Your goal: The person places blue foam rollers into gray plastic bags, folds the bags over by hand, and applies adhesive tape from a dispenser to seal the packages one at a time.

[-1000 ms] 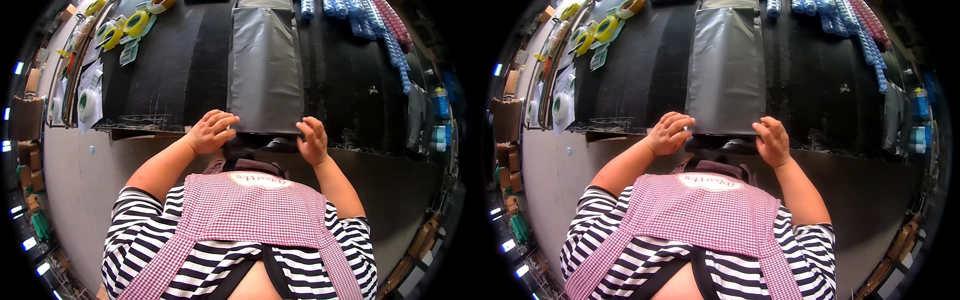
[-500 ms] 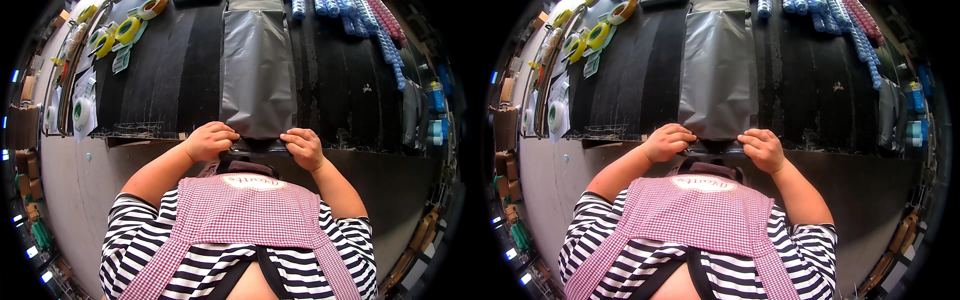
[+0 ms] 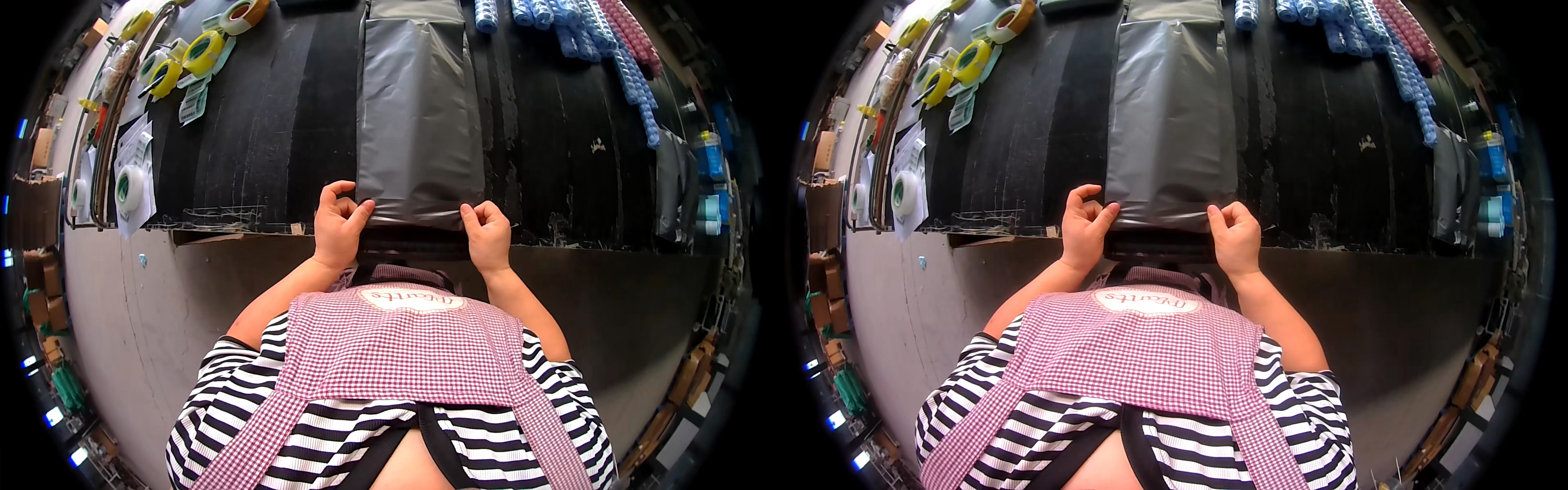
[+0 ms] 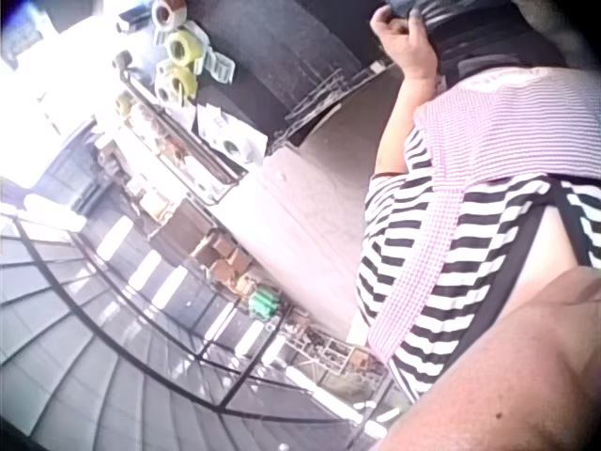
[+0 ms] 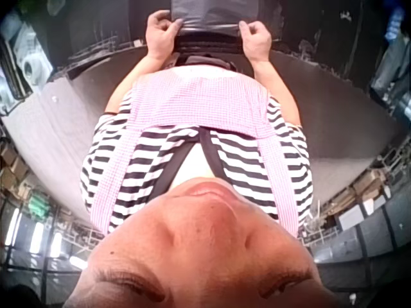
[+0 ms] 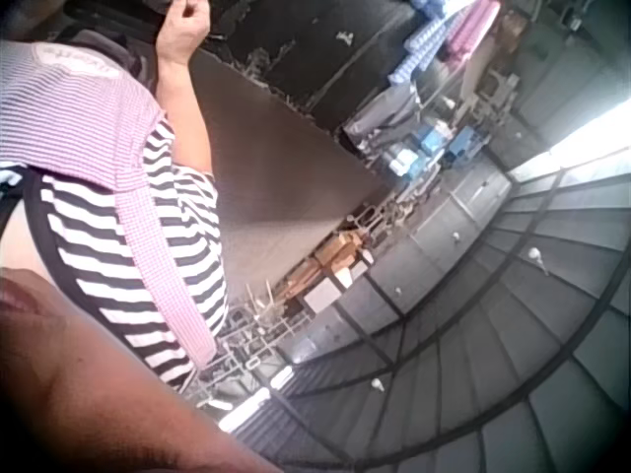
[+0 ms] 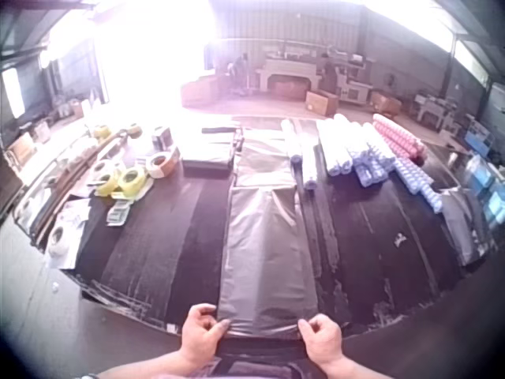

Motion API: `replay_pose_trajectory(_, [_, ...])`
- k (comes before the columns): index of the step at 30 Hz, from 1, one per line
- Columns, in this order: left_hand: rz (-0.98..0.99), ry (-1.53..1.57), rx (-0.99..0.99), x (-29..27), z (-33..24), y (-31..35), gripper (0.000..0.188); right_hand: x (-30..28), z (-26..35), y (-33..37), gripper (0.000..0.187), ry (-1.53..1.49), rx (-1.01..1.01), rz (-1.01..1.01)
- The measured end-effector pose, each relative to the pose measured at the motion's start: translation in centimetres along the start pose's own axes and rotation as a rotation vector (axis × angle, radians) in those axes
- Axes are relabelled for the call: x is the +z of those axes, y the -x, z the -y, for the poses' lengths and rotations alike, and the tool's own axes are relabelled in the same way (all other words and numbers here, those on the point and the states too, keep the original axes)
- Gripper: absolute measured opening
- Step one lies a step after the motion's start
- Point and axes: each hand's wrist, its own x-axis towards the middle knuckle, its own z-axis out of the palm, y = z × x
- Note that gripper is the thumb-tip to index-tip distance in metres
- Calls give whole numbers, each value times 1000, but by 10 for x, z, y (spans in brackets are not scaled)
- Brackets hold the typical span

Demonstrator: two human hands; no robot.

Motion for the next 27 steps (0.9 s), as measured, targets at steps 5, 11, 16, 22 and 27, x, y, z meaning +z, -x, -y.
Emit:
replay_pose_trajectory(5, [-8,-422,160,2,0,-4,45,9,9,-2,28,443,-107,-28])
replay_pose_trajectory(11, [-6,-627,146,6,-4,-14,48,12,22,-4,33,584,-92,-3])
replay_pose_trajectory(16, [42,-722,148,7,-15,-16,46,4,24,-10,53,600,9,73])
replay_pose_trajectory(22, [341,-850,828,13,-55,-21,58,-10,48,-22,30,525,-411,-93])
replay_pose_trajectory(27, [515,-848,479,42,-15,-29,88,56,91,-55,66,655,-255,117])
